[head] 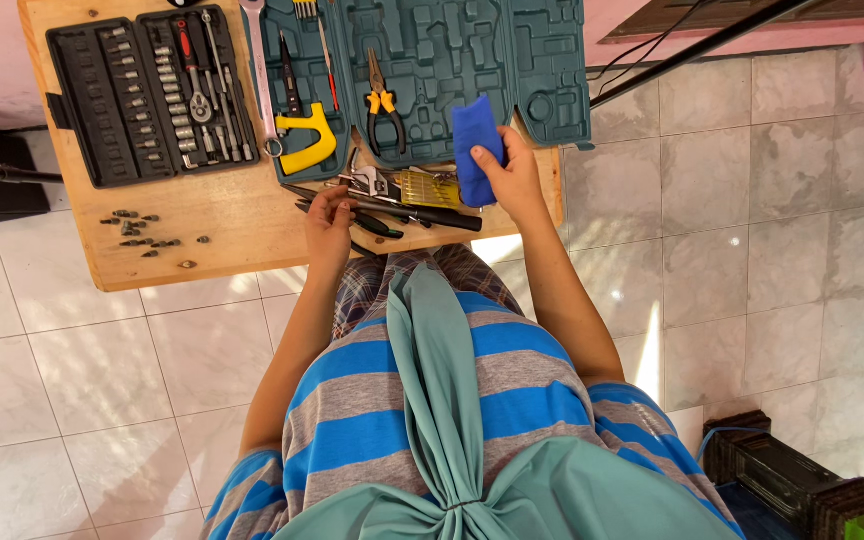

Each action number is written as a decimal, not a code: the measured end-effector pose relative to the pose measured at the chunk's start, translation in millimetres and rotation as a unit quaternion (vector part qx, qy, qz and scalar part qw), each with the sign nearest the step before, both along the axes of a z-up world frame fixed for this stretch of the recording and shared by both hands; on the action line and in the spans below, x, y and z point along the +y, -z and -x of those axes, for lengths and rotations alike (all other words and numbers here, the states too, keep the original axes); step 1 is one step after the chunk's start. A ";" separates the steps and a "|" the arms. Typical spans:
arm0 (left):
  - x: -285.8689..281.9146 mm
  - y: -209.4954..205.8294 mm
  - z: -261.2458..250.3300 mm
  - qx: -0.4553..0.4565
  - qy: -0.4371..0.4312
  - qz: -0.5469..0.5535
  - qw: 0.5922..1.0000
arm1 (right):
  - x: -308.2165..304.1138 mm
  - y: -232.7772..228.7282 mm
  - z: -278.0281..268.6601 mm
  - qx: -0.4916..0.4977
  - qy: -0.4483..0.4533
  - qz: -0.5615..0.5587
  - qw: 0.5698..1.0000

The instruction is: The person wipes small metal hardware pieces with a blue cloth and places them into a black organizer tray. They then wipe and place several tools, including pliers and screwdrivers, into a green toolbox on a wooden table.

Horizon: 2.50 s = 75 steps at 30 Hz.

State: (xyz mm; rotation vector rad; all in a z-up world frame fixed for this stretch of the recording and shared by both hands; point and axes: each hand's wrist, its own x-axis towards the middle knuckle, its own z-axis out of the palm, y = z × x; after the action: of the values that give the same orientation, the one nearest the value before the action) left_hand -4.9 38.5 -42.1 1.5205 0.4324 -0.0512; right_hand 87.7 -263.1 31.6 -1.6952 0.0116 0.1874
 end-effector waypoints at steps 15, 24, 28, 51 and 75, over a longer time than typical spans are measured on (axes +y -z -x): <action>-0.5 42.2 52.0 0.033 -0.090 -0.013 0.995 | 16.7 -2.7 37.0 0.012 -0.063 0.016 0.998; -7.9 28.0 33.0 -0.024 -0.078 -0.082 0.993 | 17.4 -7.5 40.0 -0.005 -0.057 0.049 0.997; -16.6 -7.9 28.4 -0.035 -0.038 -0.197 0.979 | 10.8 -7.9 40.2 -0.007 -0.048 0.045 0.998; -44.8 -23.6 22.0 -0.052 0.048 -0.120 0.990 | -31.0 -2.3 25.7 -0.022 0.018 0.262 0.965; -5.5 -37.5 31.9 -0.036 -0.011 -0.153 0.987 | 19.8 14.9 -15.0 -0.205 -0.148 0.464 0.849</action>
State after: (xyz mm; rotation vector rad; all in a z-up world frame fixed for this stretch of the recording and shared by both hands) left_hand -36.8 33.0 -4.7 1.8137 0.4120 0.0921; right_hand 102.7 -243.3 16.7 -2.6798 -0.5675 0.0341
